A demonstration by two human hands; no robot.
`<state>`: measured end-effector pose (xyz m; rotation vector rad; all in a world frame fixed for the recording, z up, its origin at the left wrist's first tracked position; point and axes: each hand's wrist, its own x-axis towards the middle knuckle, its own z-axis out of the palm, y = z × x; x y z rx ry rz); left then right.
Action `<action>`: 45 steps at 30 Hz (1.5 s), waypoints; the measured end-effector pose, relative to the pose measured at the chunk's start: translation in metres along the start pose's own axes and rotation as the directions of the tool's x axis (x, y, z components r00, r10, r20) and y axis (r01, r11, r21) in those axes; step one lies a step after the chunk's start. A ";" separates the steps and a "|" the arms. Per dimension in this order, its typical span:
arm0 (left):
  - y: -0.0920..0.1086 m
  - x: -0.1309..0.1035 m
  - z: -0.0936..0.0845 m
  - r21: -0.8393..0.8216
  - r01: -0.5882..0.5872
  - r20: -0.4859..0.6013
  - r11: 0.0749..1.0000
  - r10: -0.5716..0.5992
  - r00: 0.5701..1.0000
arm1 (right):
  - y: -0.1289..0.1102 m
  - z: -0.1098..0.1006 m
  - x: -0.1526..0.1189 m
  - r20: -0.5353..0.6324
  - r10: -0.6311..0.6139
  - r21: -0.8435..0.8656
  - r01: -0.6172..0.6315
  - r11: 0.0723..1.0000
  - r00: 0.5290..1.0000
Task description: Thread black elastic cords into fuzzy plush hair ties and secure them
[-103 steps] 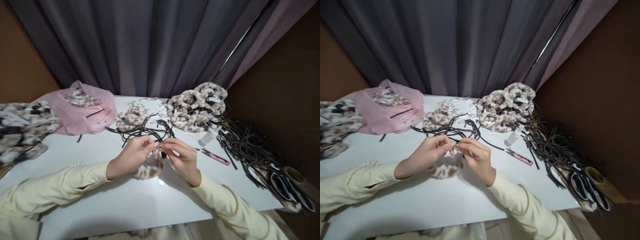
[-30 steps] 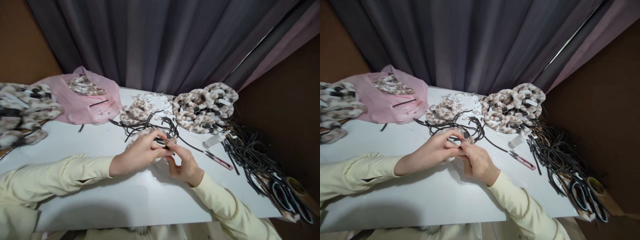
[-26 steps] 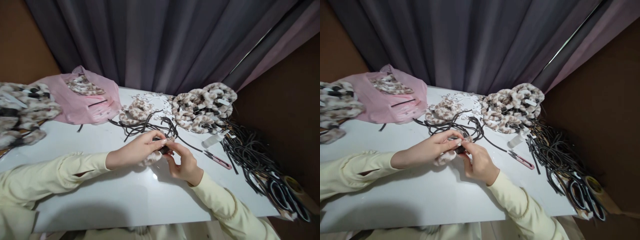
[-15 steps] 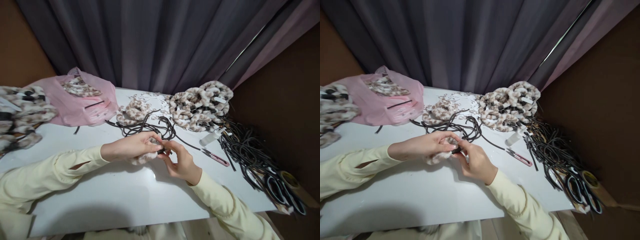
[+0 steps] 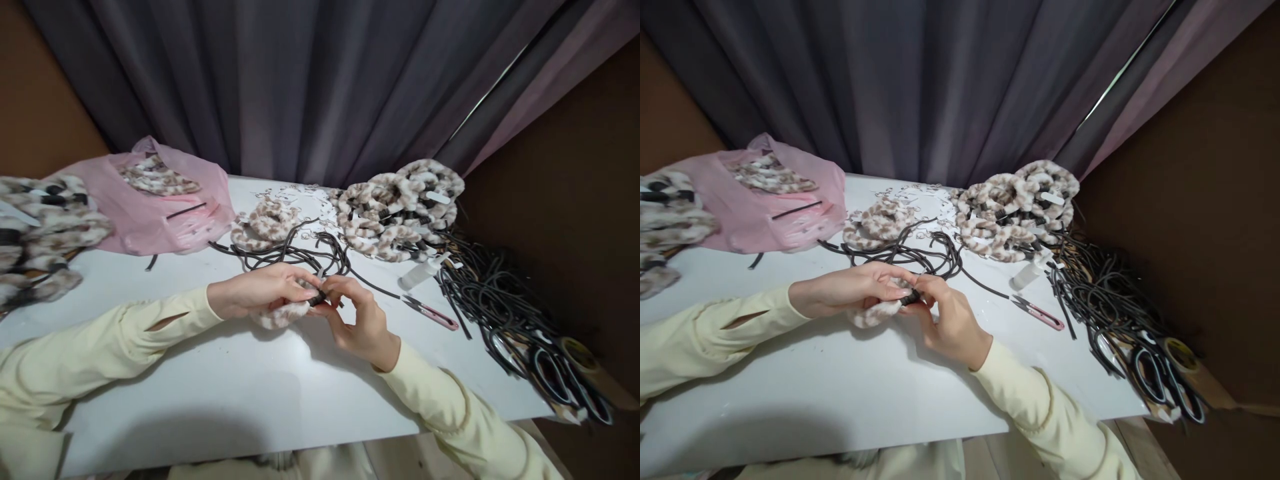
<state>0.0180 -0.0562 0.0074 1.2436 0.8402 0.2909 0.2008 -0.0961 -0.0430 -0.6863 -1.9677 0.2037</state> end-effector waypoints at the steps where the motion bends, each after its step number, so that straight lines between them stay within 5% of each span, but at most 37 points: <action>1: 0.000 0.000 0.000 -0.006 0.004 0.001 1.000 -0.004 1.000 | 0.000 0.000 0.000 -0.002 0.016 0.003 -0.016 1.000 1.000; 13: -0.005 0.002 0.004 -0.156 -0.006 -0.020 0.988 0.003 1.000 | -0.002 0.001 0.000 -0.025 -0.022 0.007 0.022 1.000 0.999; 25: -0.012 0.009 0.004 -0.383 0.013 0.033 0.924 -0.001 0.999 | -0.003 -0.002 0.002 0.108 -0.138 -0.086 0.147 0.985 0.985; 33: -0.049 0.031 -0.011 -0.499 0.062 0.229 0.865 0.063 0.971 | 0.008 -0.015 0.014 0.398 0.058 -0.110 -0.015 0.994 0.916; 45: -0.044 0.031 -0.009 -0.513 0.072 0.226 0.855 0.053 0.973 | 0.012 -0.020 0.016 0.529 0.121 -0.030 -0.125 0.992 0.840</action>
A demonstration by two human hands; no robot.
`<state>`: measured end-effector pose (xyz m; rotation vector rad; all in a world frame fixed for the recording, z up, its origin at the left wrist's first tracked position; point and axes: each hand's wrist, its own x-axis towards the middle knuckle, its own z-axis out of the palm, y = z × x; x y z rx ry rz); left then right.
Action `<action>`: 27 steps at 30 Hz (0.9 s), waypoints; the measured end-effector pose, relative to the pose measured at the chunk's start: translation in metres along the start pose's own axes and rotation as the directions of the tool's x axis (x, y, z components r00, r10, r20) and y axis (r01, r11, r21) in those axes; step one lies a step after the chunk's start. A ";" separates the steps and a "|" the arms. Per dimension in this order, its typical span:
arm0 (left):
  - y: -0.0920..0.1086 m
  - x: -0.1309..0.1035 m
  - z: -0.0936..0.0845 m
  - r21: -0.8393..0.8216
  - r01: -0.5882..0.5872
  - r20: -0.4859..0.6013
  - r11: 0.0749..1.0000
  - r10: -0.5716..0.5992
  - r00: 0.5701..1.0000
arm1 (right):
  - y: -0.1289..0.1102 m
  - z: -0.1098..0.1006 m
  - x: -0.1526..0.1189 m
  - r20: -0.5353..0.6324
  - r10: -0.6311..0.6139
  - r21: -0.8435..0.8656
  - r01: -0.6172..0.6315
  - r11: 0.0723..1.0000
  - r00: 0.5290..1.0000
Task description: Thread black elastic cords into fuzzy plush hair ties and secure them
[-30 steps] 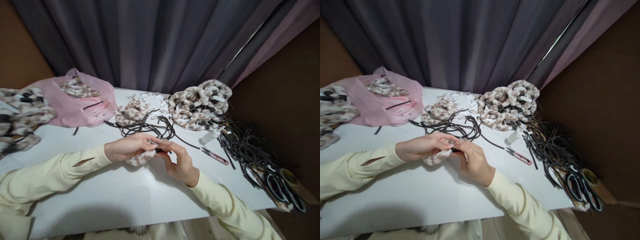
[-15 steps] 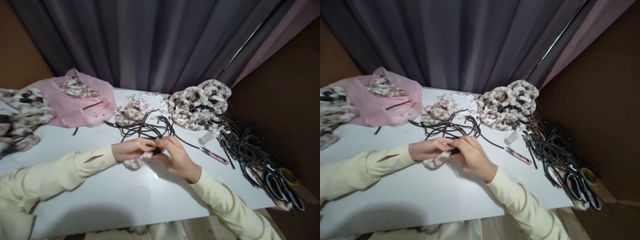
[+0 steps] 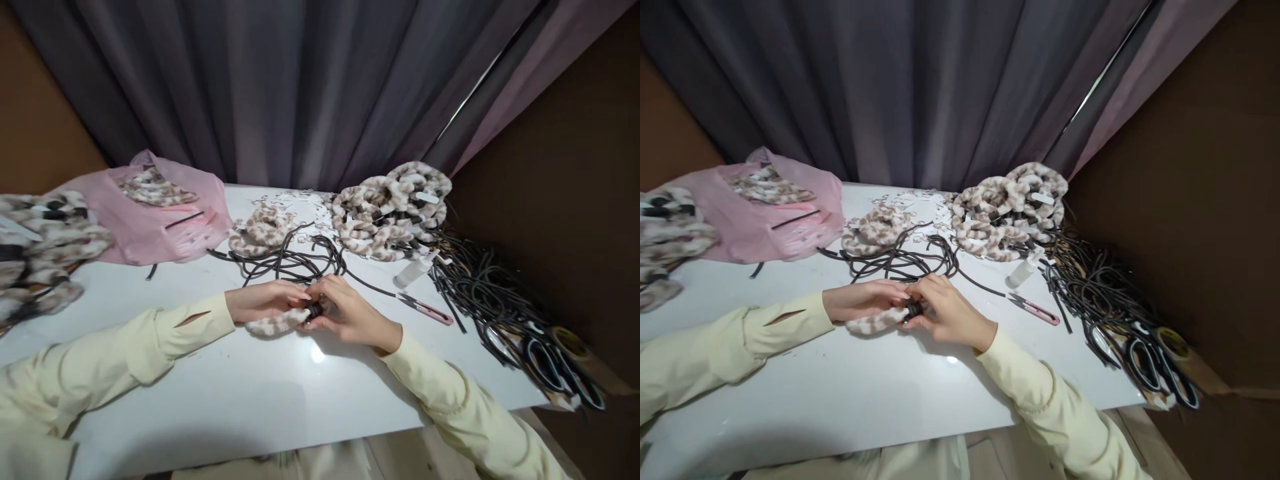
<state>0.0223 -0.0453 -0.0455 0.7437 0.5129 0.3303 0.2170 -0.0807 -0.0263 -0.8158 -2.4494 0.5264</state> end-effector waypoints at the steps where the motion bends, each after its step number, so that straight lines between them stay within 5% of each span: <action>1: 0.000 0.000 0.000 -0.002 0.002 0.028 1.000 -0.002 1.000 | 0.000 -0.001 0.000 0.021 0.000 -0.004 0.000 1.000 1.000; 5: 0.001 0.001 -0.002 0.033 0.006 0.066 0.999 -0.008 0.998 | 0.002 -0.003 0.000 0.087 -0.052 0.019 0.050 0.999 0.995; 15: 0.009 0.003 -0.010 0.173 0.090 0.221 0.981 -0.128 0.967 | 0.005 0.005 -0.001 -0.013 -0.002 -0.002 0.001 1.000 1.000; 20: 0.013 0.002 -0.010 0.226 0.094 0.158 0.970 -0.132 0.979 | 0.006 0.003 0.000 0.068 -0.060 0.012 0.059 0.998 0.996; 27: 0.014 0.001 -0.012 0.338 0.119 0.113 0.934 -0.166 0.980 | 0.010 0.007 0.000 -0.023 -0.090 -0.153 0.086 0.985 0.996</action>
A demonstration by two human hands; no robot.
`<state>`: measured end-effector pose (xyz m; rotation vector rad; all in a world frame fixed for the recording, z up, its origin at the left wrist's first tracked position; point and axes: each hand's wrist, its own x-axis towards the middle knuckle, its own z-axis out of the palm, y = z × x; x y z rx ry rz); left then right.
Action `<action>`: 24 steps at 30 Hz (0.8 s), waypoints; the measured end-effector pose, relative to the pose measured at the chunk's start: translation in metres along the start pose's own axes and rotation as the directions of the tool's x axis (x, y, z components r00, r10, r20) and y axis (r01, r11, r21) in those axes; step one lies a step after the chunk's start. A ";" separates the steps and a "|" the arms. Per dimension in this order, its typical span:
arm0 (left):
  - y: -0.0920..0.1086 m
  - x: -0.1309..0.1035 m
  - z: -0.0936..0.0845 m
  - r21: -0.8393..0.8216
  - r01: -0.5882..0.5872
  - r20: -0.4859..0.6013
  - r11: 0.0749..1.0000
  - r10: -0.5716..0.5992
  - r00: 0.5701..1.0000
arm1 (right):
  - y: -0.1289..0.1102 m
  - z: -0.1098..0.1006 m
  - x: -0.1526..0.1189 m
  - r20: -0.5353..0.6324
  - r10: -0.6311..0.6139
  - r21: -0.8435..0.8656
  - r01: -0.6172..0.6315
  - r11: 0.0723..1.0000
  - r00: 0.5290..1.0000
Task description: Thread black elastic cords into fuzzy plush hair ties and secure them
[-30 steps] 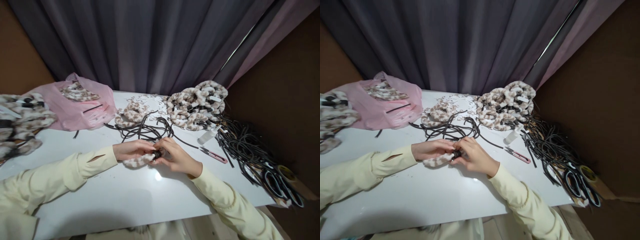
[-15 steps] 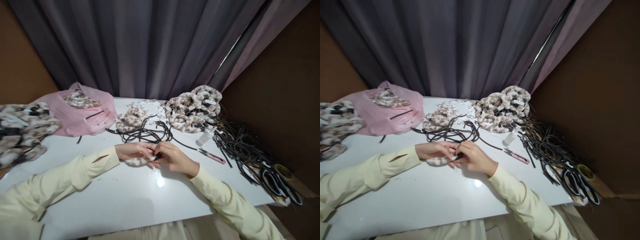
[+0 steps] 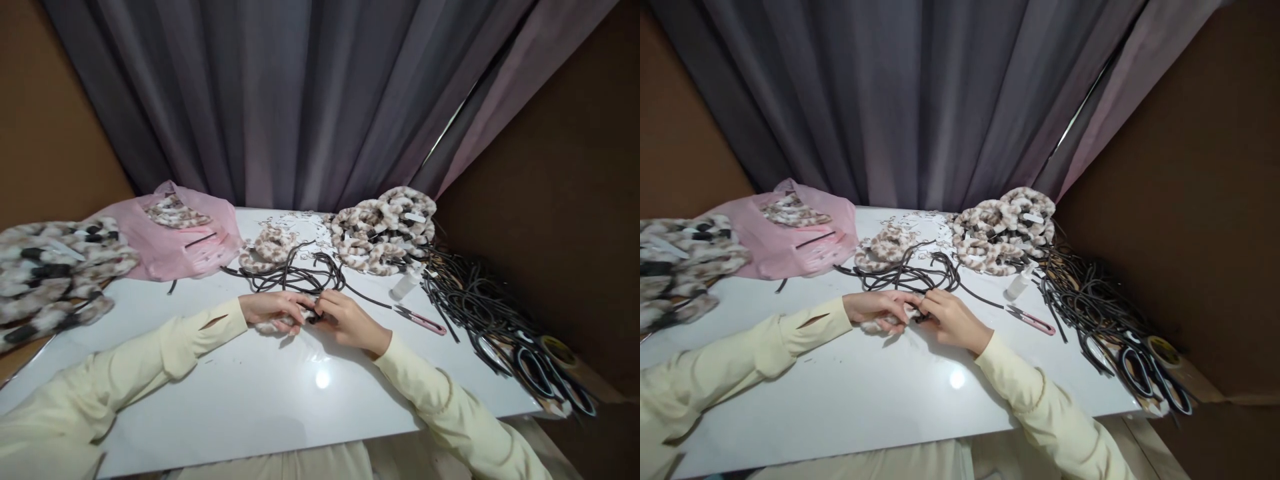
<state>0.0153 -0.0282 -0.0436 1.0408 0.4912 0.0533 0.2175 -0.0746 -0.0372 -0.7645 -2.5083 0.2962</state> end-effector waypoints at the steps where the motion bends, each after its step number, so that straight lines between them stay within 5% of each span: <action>1: 0.000 0.000 0.000 0.011 0.000 -0.007 1.000 0.000 1.000 | 0.000 0.001 0.000 -0.003 -0.012 -0.028 0.012 1.000 1.000; 11: 0.000 0.000 0.000 0.007 -0.015 -0.010 1.000 0.015 1.000 | -0.004 -0.005 0.000 -0.010 -0.054 -0.121 0.052 0.991 0.999; 14: 0.001 -0.001 0.001 -0.021 -0.018 0.016 1.000 0.019 1.000 | -0.006 -0.005 -0.002 -0.145 -0.089 -0.093 0.075 0.993 0.985; 20: 0.002 -0.003 0.004 -0.036 -0.026 0.041 0.999 0.028 0.999 | -0.011 -0.011 -0.004 -0.484 -0.011 -0.088 -0.037 0.995 0.875; 24: 0.001 -0.002 0.002 -0.011 -0.050 0.035 0.999 0.050 0.998 | -0.012 -0.012 -0.001 -0.291 -0.011 -0.034 0.001 0.999 0.957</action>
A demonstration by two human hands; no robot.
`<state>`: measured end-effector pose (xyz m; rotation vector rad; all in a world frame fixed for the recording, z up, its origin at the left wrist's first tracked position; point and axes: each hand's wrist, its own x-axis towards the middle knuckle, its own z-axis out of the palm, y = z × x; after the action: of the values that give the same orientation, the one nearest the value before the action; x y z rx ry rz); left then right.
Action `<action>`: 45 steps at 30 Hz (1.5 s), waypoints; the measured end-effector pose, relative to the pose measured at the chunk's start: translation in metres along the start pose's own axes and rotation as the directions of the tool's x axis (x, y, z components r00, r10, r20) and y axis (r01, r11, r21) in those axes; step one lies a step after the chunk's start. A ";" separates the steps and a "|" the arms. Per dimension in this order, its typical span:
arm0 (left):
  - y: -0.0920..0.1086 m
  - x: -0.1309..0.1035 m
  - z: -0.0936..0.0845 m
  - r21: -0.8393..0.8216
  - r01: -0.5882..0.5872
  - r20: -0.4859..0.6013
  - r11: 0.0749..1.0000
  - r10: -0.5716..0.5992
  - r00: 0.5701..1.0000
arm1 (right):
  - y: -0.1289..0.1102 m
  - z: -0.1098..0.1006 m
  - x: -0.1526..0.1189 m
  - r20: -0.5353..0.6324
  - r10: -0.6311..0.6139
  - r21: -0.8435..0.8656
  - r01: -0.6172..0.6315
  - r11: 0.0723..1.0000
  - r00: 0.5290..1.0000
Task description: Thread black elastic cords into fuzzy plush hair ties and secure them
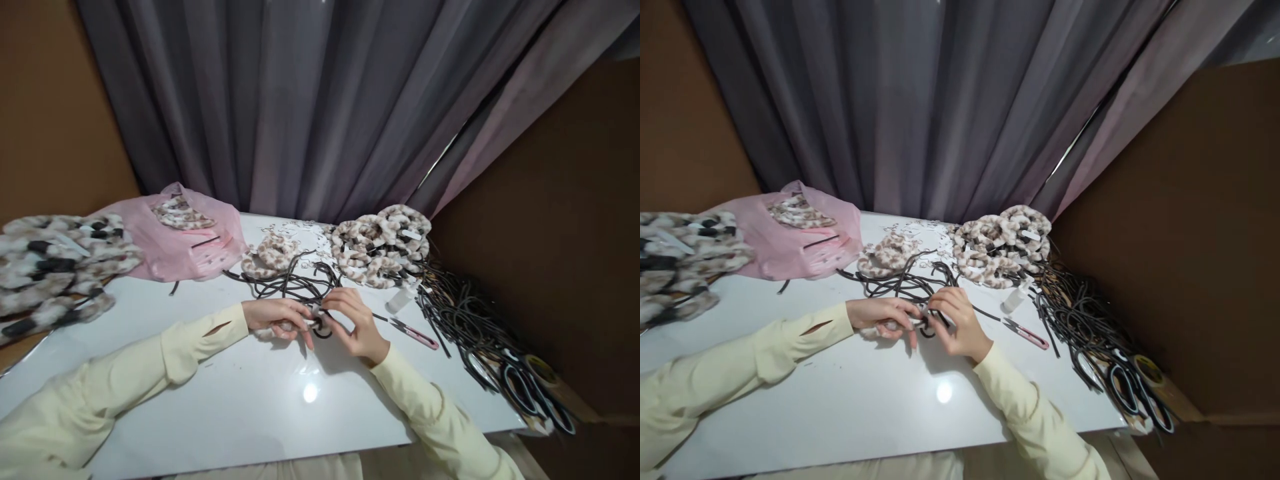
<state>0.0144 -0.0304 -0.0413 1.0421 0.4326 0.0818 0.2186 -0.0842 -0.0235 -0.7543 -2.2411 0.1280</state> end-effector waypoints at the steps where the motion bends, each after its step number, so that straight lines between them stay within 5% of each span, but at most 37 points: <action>1: 0.000 0.000 -0.001 0.012 -0.005 0.002 1.000 0.005 1.000 | 0.000 0.002 0.000 0.090 -0.033 0.016 0.032 0.999 0.995; 4: -0.001 0.002 -0.002 0.034 -0.005 0.015 0.999 0.005 1.000 | 0.001 0.008 -0.001 0.266 -0.077 -0.002 0.080 0.997 0.961; 6: -0.001 0.002 -0.002 0.030 0.000 0.020 1.000 -0.001 1.000 | 0.002 0.011 -0.003 0.279 -0.051 -0.059 0.070 0.996 0.959; 12: 0.000 0.003 -0.001 0.016 -0.023 0.001 1.000 0.023 1.000 | 0.005 0.011 -0.005 0.136 -0.035 -0.174 0.059 0.983 0.990; 16: 0.001 0.003 -0.001 0.009 -0.016 0.016 1.000 0.016 1.000 | 0.003 0.009 -0.004 -0.003 -0.005 -0.066 0.004 0.998 1.000; 19: 0.001 0.003 -0.001 0.006 -0.008 0.040 1.000 0.007 0.999 | 0.002 0.008 -0.004 -0.144 0.136 0.038 -0.132 0.991 0.980; 24: 0.000 0.004 -0.004 0.027 -0.004 0.047 1.000 0.003 0.999 | 0.008 -0.002 0.000 -0.401 0.467 0.341 -0.345 0.874 0.788; 29: -0.002 0.005 -0.007 0.040 -0.011 0.060 0.999 0.008 0.998 | 0.016 -0.055 0.015 -0.590 0.607 0.643 -0.144 0.752 0.532; 32: -0.001 0.003 0.000 0.099 -0.014 0.006 0.995 0.014 1.000 | 0.010 -0.093 0.026 -0.639 0.622 0.666 -0.078 0.742 0.453; 35: -0.002 0.001 0.011 0.222 -0.028 -0.114 0.975 0.054 0.992 | -0.004 -0.115 0.036 -0.590 0.599 0.633 -0.151 0.759 0.541; 39: -0.003 0.000 0.017 0.309 -0.049 -0.199 0.950 0.115 0.973 | -0.022 -0.111 0.046 -0.413 0.526 0.475 -0.316 0.821 0.744; 42: -0.003 0.002 0.013 0.215 -0.048 -0.213 0.975 0.095 0.972 | -0.024 -0.090 0.050 -0.045 0.456 0.330 -0.417 0.847 0.889; 45: -0.001 0.002 0.004 0.138 -0.056 -0.209 0.989 0.084 0.974 | -0.014 -0.059 0.048 0.348 0.322 0.330 -0.437 0.837 0.880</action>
<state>0.0181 -0.0340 -0.0414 1.1843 0.6037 0.2334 0.2266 -0.0767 0.0525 -0.9930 -2.1787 0.9175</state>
